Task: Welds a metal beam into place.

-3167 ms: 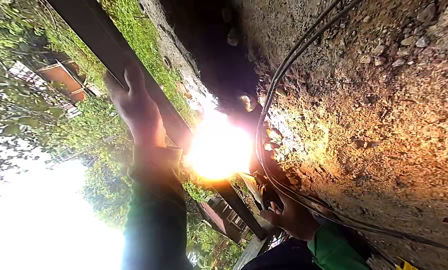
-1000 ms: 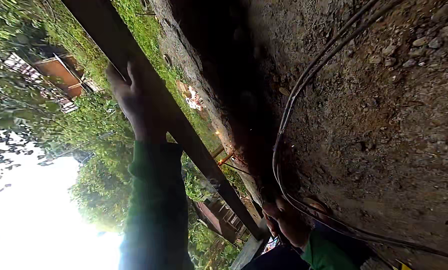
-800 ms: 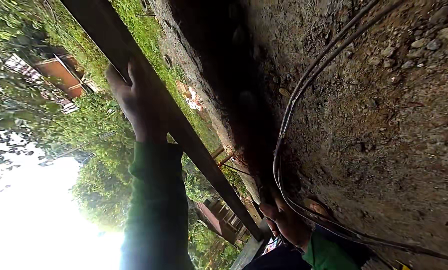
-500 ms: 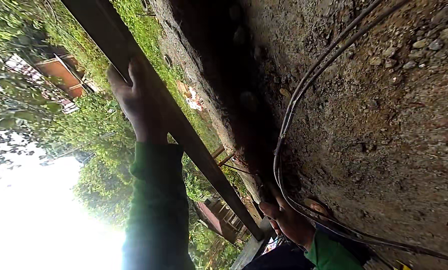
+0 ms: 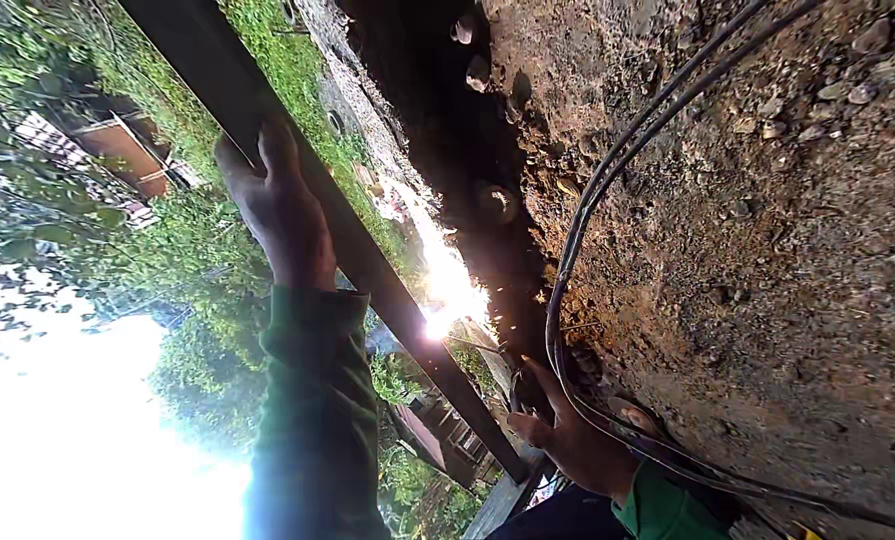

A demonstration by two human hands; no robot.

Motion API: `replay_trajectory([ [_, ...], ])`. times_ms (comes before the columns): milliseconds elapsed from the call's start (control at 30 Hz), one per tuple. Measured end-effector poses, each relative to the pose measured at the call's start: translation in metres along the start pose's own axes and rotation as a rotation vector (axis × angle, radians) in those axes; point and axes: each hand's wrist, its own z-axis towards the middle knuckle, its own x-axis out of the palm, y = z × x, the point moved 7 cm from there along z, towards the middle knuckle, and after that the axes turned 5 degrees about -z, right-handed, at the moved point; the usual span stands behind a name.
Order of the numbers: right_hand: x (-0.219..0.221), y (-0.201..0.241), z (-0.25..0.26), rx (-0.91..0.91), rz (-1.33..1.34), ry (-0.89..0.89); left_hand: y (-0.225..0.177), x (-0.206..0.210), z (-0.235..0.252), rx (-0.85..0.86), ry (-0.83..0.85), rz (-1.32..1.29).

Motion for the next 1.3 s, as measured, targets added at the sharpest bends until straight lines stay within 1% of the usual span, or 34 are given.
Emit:
replay_trajectory([
  [100,-0.003,0.003,-0.001,0.039,-0.059,0.014,0.000,0.000,-0.001,-0.010,-0.005,0.014],
  [200,-0.007,0.005,-0.004,-0.053,0.046,-0.123,-0.004,0.001,-0.004,-0.012,0.018,0.061],
  [267,-0.006,0.004,-0.002,-0.077,0.089,-0.132,-0.005,0.001,-0.004,-0.001,0.021,0.076],
  [433,0.000,0.003,-0.004,-0.033,0.078,-0.027,-0.003,-0.002,-0.002,-0.021,0.015,0.100],
  [533,0.002,-0.001,-0.005,0.004,0.091,-0.013,-0.003,-0.001,-0.003,-0.014,0.018,0.085],
  [667,0.008,-0.009,-0.002,0.047,0.182,0.026,-0.003,0.001,-0.002,0.004,0.025,0.035],
  [833,0.016,-0.020,0.001,0.095,0.286,0.084,0.000,-0.001,-0.001,0.010,0.008,0.053],
  [933,0.016,-0.020,0.001,0.123,0.303,0.125,-0.001,-0.001,0.000,0.011,0.000,0.049],
  [1000,0.019,-0.023,0.000,0.131,0.336,0.121,0.000,-0.002,-0.001,-0.001,0.001,0.055],
  [1133,0.025,-0.032,0.001,0.102,0.566,0.074,-0.003,0.000,-0.003,0.005,0.029,0.062],
  [1200,0.026,-0.035,0.000,0.093,0.592,0.094,-0.003,0.000,-0.003,0.004,0.029,0.062],
  [1300,0.030,-0.037,-0.001,0.156,0.586,0.118,-0.002,-0.001,-0.003,0.000,0.020,0.062],
])
